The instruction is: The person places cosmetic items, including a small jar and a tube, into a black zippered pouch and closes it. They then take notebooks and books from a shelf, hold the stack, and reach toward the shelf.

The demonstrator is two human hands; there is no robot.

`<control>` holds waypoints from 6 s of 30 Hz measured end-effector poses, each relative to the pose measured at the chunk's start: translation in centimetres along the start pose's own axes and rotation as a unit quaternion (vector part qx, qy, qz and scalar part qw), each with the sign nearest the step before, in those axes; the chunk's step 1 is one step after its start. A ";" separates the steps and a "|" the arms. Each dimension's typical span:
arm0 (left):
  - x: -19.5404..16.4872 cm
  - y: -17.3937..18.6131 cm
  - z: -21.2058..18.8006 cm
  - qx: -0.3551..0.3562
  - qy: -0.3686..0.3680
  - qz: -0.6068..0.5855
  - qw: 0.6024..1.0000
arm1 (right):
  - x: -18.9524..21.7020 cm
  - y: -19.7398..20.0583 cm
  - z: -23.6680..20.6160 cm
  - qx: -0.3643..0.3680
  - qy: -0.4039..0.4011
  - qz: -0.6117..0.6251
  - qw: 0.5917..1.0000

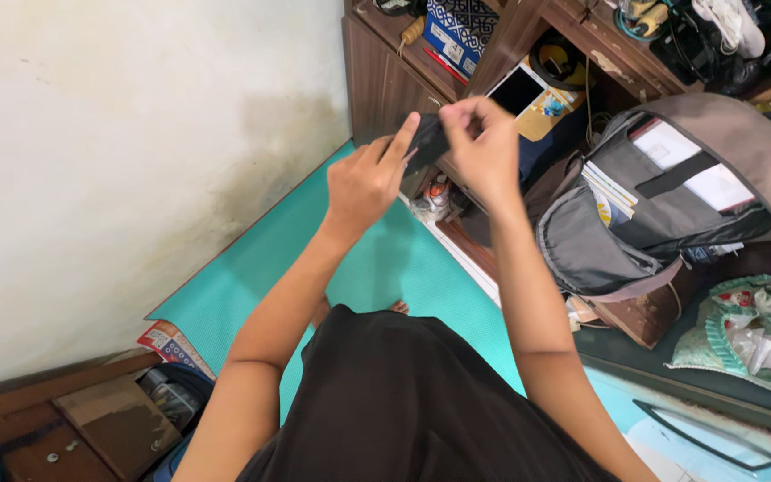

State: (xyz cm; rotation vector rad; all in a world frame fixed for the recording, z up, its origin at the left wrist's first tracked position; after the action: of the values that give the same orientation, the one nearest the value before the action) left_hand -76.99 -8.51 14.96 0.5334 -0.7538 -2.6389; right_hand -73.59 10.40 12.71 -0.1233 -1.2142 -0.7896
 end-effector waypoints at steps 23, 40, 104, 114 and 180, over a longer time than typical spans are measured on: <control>7.5 0.3 -1.0 -0.014 0.226 -0.346 0.910 | -10.4 3.8 -4.5 0.142 0.047 0.190 0.970; 15.6 -8.5 -9.0 -0.004 0.457 -0.808 0.371 | -14.4 -8.7 -4.7 0.097 -0.282 0.562 0.772; 26.6 -39.9 12.3 0.276 0.044 -0.157 0.947 | -12.4 -17.6 18.5 -0.189 -0.056 -0.458 0.867; 16.7 -24.2 -8.3 0.420 -0.074 -0.390 0.816 | -12.0 -17.7 -9.1 -0.152 -0.386 -0.229 0.881; -21.1 -39.6 -9.6 0.419 -0.138 -0.004 0.897 | -26.8 35.4 -10.1 -0.152 -0.109 -0.291 0.938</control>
State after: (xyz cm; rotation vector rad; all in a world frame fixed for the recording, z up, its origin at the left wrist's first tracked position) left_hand -63.09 27.87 -9.27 0.3478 -2.0008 -2.3049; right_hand -47.60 44.21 -3.21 -0.1049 -1.3472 -1.5160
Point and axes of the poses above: each hand's wrist, its own z-axis towards the middle knuckle, its own y-axis out of the back of the hand, x = y × z, the point moved 6 cm from there along z, towards the middle knuckle, and after that the axes turned 3 degrees about y, right-handed, at the moved point
